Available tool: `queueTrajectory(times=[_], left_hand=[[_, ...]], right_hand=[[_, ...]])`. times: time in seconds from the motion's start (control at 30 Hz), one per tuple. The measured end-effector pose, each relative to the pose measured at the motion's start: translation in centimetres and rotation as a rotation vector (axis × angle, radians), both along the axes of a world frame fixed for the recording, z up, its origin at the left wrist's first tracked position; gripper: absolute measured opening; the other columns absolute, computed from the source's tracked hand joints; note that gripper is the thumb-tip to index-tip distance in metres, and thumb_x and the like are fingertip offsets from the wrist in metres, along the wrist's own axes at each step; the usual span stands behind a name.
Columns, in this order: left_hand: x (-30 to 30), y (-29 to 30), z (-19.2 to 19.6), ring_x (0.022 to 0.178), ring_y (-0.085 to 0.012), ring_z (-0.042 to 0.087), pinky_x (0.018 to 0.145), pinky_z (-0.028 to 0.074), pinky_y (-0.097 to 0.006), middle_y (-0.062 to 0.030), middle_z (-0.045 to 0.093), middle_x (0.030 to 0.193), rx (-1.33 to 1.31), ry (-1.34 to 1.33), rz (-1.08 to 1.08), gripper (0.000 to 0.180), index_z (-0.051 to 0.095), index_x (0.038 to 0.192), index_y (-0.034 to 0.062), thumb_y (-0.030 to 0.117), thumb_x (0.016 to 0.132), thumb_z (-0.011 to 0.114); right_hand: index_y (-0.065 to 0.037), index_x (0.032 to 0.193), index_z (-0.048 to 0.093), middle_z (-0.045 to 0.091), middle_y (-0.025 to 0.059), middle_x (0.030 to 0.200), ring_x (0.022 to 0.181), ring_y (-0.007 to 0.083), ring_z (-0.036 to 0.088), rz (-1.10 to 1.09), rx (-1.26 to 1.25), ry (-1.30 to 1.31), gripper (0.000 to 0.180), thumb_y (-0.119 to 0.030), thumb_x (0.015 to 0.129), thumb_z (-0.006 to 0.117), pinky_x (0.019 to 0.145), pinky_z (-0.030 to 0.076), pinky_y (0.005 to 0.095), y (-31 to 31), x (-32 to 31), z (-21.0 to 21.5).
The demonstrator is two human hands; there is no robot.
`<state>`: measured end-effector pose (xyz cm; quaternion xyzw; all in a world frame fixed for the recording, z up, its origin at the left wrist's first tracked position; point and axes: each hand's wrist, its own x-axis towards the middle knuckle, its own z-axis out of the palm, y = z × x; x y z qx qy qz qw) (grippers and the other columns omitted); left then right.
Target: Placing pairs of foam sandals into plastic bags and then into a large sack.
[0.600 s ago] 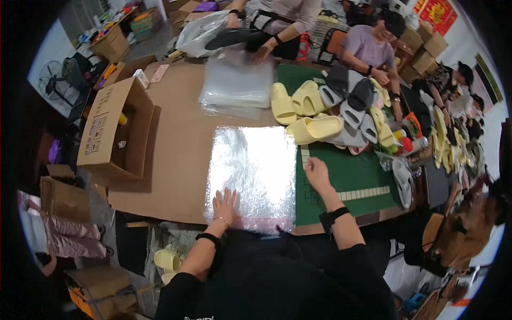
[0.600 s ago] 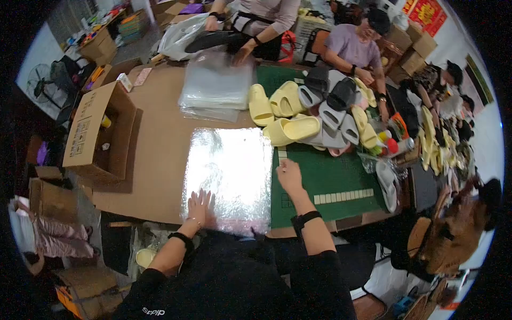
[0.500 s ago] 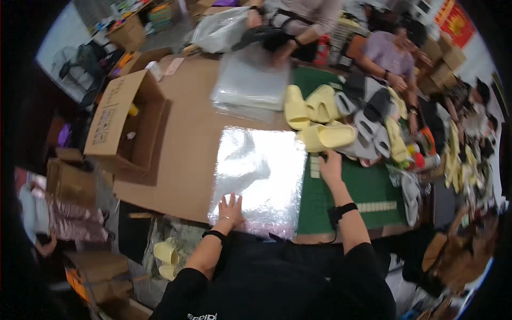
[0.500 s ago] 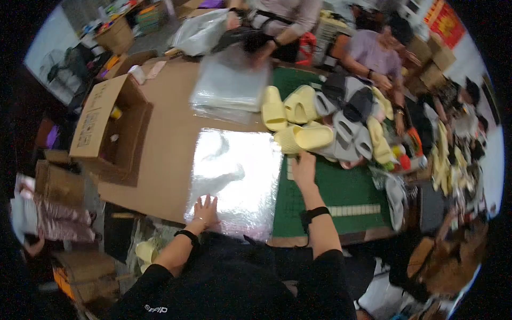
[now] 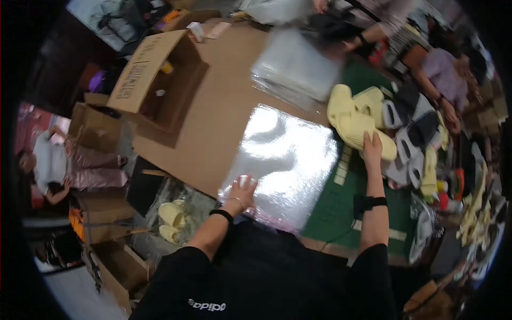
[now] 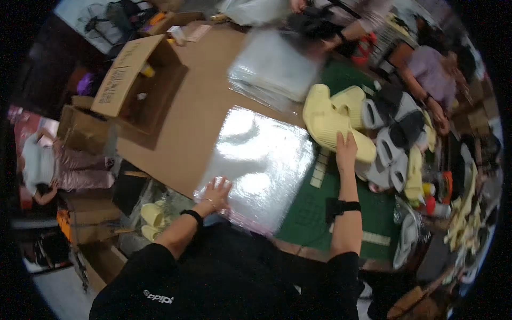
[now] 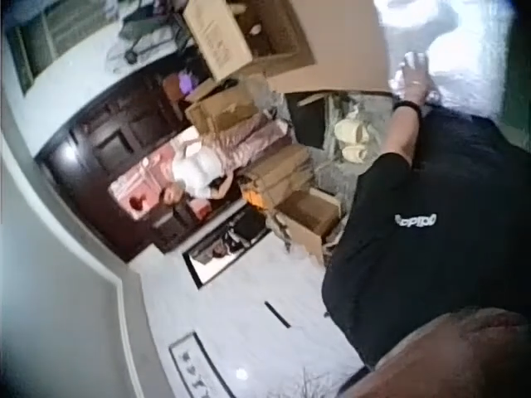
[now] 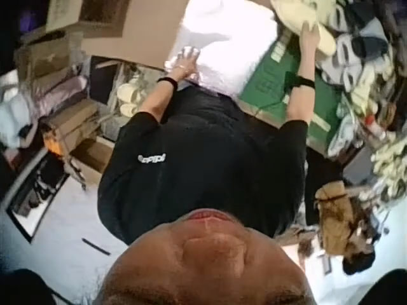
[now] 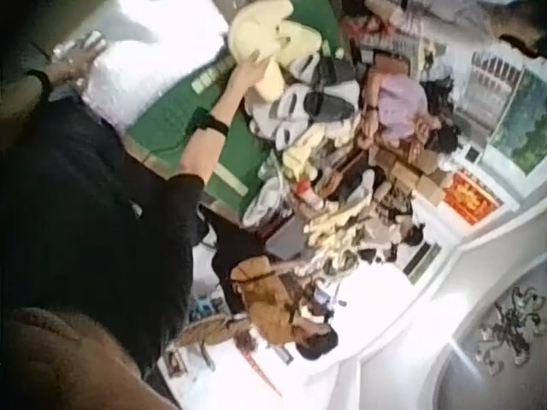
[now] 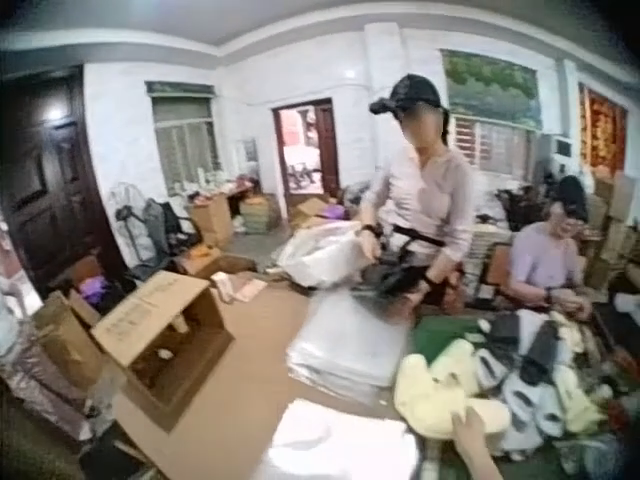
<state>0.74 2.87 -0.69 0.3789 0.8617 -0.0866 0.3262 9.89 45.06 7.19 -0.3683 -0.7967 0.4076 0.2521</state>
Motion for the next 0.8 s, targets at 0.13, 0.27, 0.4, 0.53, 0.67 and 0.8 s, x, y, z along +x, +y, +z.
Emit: queueTrajectory(times=[0.13, 0.27, 0.4, 0.53, 0.67, 0.8], left_hand=[[-0.4, 0.3, 0.1, 0.131, -0.0410, 0.005, 0.104, 0.015, -0.050, -0.0080, 0.004, 0.145, -0.064, -0.020, 0.015, 0.091, 0.013, 0.138, 0.0242, 0.039, 0.068, 0.069], [-0.4, 1.0, 1.2, 0.131, -0.0419, 0.003, 0.104, 0.015, -0.050, -0.0103, 0.003, 0.145, -0.081, -0.045, -0.024, 0.090, 0.012, 0.139, 0.0214, 0.037, 0.070, 0.068], [-0.4, 1.1, 1.2, 0.130, -0.0432, 0.004, 0.104, 0.016, -0.050, -0.0129, 0.002, 0.144, -0.078, -0.029, -0.061, 0.089, 0.012, 0.139, 0.0177, 0.038, 0.071, 0.065], [0.0, 1.2, 1.2, 0.129, -0.0446, 0.005, 0.103, 0.018, -0.051, -0.0133, 0.003, 0.144, -0.046, 0.021, -0.110, 0.088, 0.013, 0.138, 0.0169, 0.038, 0.071, 0.065], [0.0, 1.1, 0.7, 0.128, -0.0450, 0.008, 0.102, 0.020, -0.051, -0.0136, 0.005, 0.143, -0.042, 0.047, -0.108, 0.085, 0.015, 0.138, 0.0189, 0.038, 0.072, 0.065], [-0.1, 0.5, 1.1, 0.127, -0.0421, 0.013, 0.099, 0.024, -0.052, -0.0119, 0.009, 0.143, 0.011, 0.065, -0.100, 0.086, 0.018, 0.137, 0.0200, 0.038, 0.069, 0.068]], right_hand=[[0.005, 0.098, 0.052, 0.058, 0.0036, 0.090, 0.080, 0.0063, 0.050, 0.147, -0.464, 0.479, 0.030, -0.021, 0.084, 0.055, 0.069, 0.039, 0.0229, -3.4, 5.2, 7.5], [0.002, 0.091, 0.055, 0.056, 0.0071, 0.083, 0.078, 0.0150, 0.050, 0.144, -0.393, 0.180, 0.024, -0.016, 0.075, 0.059, 0.073, 0.038, 0.0285, -7.9, 14.8, 7.4], [0.000, 0.083, 0.059, 0.052, 0.0133, 0.078, 0.082, 0.0310, 0.047, 0.329, 0.033, -0.305, 0.027, -0.017, 0.061, 0.060, 0.080, 0.035, 0.0385, -11.6, 21.0, 0.9], [-0.001, 0.083, 0.059, 0.055, 0.0132, 0.079, 0.084, 0.0309, 0.048, 0.502, -0.048, -0.329, 0.025, -0.016, 0.062, 0.058, 0.082, 0.034, 0.0407, -13.9, 20.6, -4.2], [0.001, 0.092, 0.057, 0.059, 0.0149, 0.081, 0.076, 0.0299, 0.056, 0.345, -0.375, -0.407, 0.028, -0.013, 0.068, 0.056, 0.074, 0.044, 0.0363, -17.3, 13.8, -1.0], [0.001, 0.099, 0.056, 0.060, 0.0169, 0.089, 0.080, 0.0319, 0.058, 0.309, -0.373, -0.185, 0.027, -0.009, 0.074, 0.055, 0.072, 0.046, 0.0348, -18.1, 12.0, -1.7]])
